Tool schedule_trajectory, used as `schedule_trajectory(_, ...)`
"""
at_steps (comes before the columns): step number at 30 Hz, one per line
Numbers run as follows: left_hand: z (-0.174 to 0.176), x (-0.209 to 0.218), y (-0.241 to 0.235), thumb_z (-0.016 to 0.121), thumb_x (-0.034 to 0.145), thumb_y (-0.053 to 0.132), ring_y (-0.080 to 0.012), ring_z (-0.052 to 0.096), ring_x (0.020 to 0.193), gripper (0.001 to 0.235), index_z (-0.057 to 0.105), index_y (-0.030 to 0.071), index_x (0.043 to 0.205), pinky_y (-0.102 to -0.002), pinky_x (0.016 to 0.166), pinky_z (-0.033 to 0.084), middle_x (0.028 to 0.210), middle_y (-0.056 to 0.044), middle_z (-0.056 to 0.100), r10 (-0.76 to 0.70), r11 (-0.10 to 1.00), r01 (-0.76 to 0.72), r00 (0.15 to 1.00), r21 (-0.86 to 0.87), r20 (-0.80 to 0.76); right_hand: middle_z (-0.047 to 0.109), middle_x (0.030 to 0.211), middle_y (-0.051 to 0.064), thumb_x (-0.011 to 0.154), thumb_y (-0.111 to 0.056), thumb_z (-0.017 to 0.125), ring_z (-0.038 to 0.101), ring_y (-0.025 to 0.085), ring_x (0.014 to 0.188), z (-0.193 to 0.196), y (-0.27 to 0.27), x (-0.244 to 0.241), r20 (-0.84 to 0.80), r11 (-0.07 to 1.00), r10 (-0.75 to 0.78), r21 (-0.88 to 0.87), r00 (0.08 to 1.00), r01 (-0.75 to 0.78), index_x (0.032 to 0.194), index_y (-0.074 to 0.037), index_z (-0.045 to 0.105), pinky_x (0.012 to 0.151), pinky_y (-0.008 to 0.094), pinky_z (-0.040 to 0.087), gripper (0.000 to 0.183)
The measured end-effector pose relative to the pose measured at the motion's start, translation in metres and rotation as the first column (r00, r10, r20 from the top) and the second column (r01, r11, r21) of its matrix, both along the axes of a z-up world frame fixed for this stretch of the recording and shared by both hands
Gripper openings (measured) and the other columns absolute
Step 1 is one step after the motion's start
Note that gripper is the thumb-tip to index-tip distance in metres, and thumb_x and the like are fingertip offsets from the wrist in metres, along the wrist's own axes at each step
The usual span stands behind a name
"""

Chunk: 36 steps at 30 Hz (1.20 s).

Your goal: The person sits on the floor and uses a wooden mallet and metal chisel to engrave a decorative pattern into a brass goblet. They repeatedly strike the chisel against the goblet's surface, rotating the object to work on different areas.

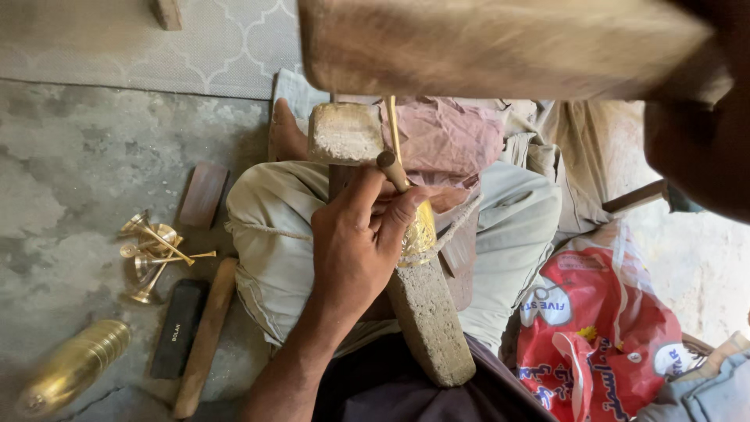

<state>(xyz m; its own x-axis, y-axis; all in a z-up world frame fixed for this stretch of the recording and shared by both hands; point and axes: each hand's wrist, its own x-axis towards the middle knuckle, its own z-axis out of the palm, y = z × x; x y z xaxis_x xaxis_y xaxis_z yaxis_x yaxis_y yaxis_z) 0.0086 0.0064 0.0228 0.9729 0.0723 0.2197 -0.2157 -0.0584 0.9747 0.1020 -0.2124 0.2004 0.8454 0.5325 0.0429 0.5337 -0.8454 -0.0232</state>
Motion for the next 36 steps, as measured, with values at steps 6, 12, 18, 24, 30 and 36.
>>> schedule_trajectory(6, 0.000, -0.002, -0.004, 0.068, 0.103, 0.023, -0.0131, 0.078, 0.083, 0.023, 0.061, 0.001, 0.106, -0.026, 0.063, 0.066, 0.092, -0.005, 0.074, 0.011, 1.000, -0.012, 0.998, -0.016, -0.057, 0.070, 0.097, 0.026, 0.073, 0.007, 0.058, 0.071, 0.035, 0.085, -0.007, -0.009, -0.010, -0.004, 0.998, -0.065, 0.008, 0.998, 0.065, 0.122, 0.006, 0.063, 0.074, 0.042, 0.055, 0.050)
schedule_trajectory(12, -0.002, 0.000, -0.004, 0.068, 0.104, 0.021, -0.0141, 0.077, 0.086, 0.021, 0.060, 0.002, 0.107, -0.025, 0.066, 0.062, 0.095, -0.006, 0.070, 0.007, 0.999, -0.008, 0.999, 0.037, 0.038, 0.070, 0.096, 0.026, 0.073, 0.003, 0.060, 0.072, 0.035, 0.085, -0.011, -0.013, -0.008, -0.022, 0.997, -0.070, 0.007, 0.997, 0.071, 0.122, 0.005, 0.063, 0.074, 0.043, 0.055, 0.049)
schedule_trajectory(18, 0.000, 0.000, -0.007, 0.069, 0.104, 0.022, -0.0135, 0.077, 0.086, 0.020, 0.061, 0.004, 0.107, -0.024, 0.067, 0.062, 0.096, -0.005, 0.070, -0.012, 0.997, 0.010, 1.000, 0.070, 0.022, 0.071, 0.096, 0.025, 0.074, -0.001, 0.063, 0.072, 0.035, 0.085, -0.016, -0.021, -0.008, -0.037, 0.995, -0.097, 0.016, 0.995, 0.097, 0.121, 0.005, 0.063, 0.075, 0.043, 0.055, 0.048)
schedule_trajectory(24, 0.000, 0.003, -0.006, 0.070, 0.103, 0.021, -0.0115, 0.076, 0.085, 0.020, 0.063, 0.004, 0.113, -0.024, 0.066, 0.063, 0.094, -0.003, 0.072, -0.040, 0.989, 0.029, 0.997, 0.148, 0.073, 0.071, 0.095, 0.025, 0.074, -0.005, 0.065, 0.072, 0.034, 0.085, -0.019, -0.029, -0.009, -0.047, 0.993, -0.117, 0.016, 0.992, 0.118, 0.120, 0.005, 0.063, 0.076, 0.043, 0.055, 0.048)
schedule_trajectory(30, 0.001, 0.004, -0.009, 0.068, 0.105, 0.023, -0.0101, 0.076, 0.085, 0.020, 0.062, 0.006, 0.115, -0.024, 0.066, 0.061, 0.095, -0.003, 0.071, -0.054, 0.990, 0.046, 0.997, 0.132, 0.060, 0.072, 0.095, 0.024, 0.075, -0.009, 0.067, 0.072, 0.034, 0.084, -0.024, -0.037, -0.008, -0.056, 0.989, -0.146, 0.023, 0.988, 0.147, 0.120, 0.004, 0.063, 0.076, 0.044, 0.056, 0.048)
schedule_trajectory(36, 0.003, 0.001, -0.007, 0.067, 0.105, 0.025, -0.0108, 0.072, 0.079, 0.022, 0.062, 0.006, 0.114, -0.027, 0.060, 0.059, 0.096, -0.004, 0.070, -0.050, 0.967, 0.032, 0.997, 0.252, 0.065, 0.072, 0.094, 0.024, 0.075, -0.013, 0.069, 0.072, 0.034, 0.084, -0.035, -0.039, -0.007, -0.083, 0.987, -0.152, 0.032, 0.985, 0.155, 0.119, 0.004, 0.063, 0.077, 0.044, 0.056, 0.048)
